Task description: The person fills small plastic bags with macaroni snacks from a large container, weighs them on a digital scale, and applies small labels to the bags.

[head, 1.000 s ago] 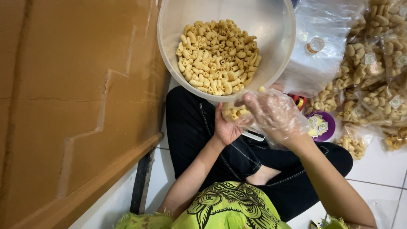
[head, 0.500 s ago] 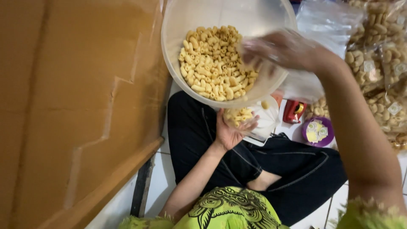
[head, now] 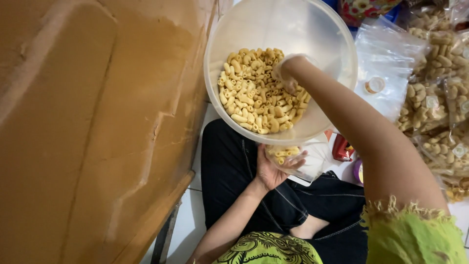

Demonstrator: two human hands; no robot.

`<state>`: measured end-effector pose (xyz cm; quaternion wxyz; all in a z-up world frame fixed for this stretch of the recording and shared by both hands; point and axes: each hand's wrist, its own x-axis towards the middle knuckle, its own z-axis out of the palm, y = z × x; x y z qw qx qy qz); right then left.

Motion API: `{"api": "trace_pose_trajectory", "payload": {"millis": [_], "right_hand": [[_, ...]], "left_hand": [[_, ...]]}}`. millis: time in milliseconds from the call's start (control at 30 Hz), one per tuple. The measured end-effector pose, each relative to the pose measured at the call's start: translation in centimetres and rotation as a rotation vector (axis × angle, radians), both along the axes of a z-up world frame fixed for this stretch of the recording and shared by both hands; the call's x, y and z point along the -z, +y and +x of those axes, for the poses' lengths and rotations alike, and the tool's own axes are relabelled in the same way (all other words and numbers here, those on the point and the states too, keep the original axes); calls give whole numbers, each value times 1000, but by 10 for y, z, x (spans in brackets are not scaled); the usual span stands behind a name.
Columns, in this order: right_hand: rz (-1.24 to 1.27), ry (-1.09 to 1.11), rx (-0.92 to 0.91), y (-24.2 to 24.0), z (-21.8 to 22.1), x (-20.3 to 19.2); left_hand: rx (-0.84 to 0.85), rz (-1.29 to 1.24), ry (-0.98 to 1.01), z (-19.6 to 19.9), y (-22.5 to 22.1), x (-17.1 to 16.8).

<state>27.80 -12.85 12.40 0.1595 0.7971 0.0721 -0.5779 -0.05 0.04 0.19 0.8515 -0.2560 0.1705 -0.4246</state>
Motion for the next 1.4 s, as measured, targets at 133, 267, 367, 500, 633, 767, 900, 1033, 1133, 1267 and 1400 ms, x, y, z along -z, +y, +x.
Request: {"api": "trace_pose_trajectory", "payload": {"millis": [133,267,367,500,633,767,900,1033,1133,1267,1400], "right_hand": [[-46,27,-138,-15,0,38],[120,83,234,-87,7,122],[260,140,425,-93,12,109],[400,165,617,-41,-8,-31],[611,269,762,-52,-11,-48],[805,325,860,-43,-24,-73],[944,300,906,-41,-40,-80],[1029,282,856,-35,-57,-98],[1044,142,783,-32,-72,-117],[1272,155,656,-39,-91,-127],[1584,281,540,-34,-119,-147]], "left_hand": [[3,-66,0,1,3,0],[107,-48,13,2,-4,25],[135,23,23,4,-8,36],[22,-18,-22,2,2,-2],[-6,-41,-27,2,2,-9],[0,16,-63,4,3,-11],[4,41,-97,3,3,-9],[58,113,-71,4,2,-3],[50,108,-84,4,3,-5],[46,87,-93,6,2,-6],[127,105,-90,4,3,8]]}}
